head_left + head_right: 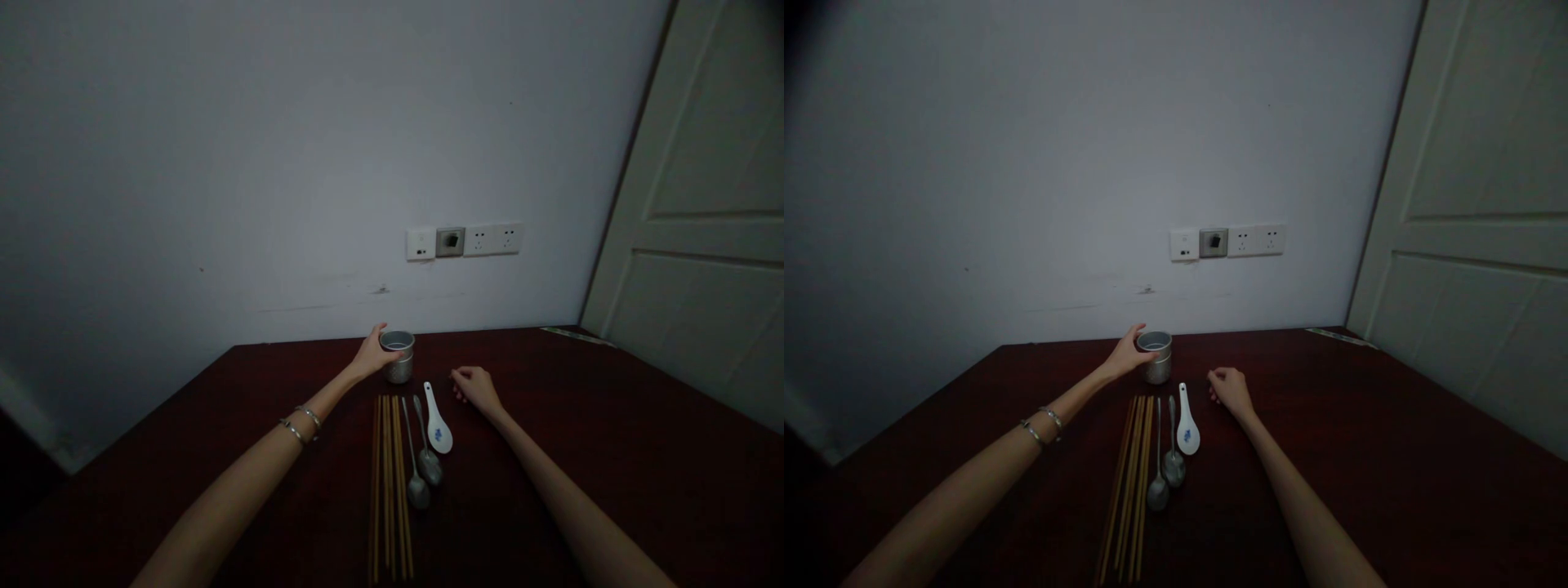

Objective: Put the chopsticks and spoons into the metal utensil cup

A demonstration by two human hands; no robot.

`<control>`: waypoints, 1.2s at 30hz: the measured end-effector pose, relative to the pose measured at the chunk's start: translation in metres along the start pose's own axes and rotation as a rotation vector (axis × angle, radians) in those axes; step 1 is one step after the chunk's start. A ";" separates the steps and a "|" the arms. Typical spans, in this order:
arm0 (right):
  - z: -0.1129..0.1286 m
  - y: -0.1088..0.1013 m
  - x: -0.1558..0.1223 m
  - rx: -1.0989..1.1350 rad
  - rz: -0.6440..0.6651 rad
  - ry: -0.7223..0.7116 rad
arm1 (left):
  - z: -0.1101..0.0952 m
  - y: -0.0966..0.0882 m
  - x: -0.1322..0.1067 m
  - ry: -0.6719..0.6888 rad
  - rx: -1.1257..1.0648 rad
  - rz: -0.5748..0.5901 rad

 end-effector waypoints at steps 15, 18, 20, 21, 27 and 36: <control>-0.002 -0.001 0.000 -0.027 -0.007 0.020 | 0.008 0.001 -0.011 -0.012 0.001 0.050; -0.002 -0.001 0.000 -0.020 -0.009 0.022 | 0.007 0.004 -0.013 -0.031 -0.013 0.103; -0.002 -0.001 0.000 -0.023 -0.004 0.022 | 0.005 0.004 -0.017 -0.067 0.014 0.142; -0.002 0.000 0.000 -0.029 0.000 0.022 | 0.004 0.004 -0.021 -0.093 0.051 0.167; -0.001 0.000 -0.001 -0.042 0.007 0.019 | 0.004 -0.017 -0.051 -0.364 0.510 0.275; 0.004 -0.001 -0.007 -0.089 0.011 0.017 | 0.030 0.016 -0.102 -0.582 0.498 0.567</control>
Point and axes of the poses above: each hand's wrist, its own x-axis towards the middle knuckle, its own y-axis out of the palm, z = x × y, the point moved 10 cm from there along x, towards the middle knuckle, and after that the axes turned 13 degrees about z, right-handed, at the moved point
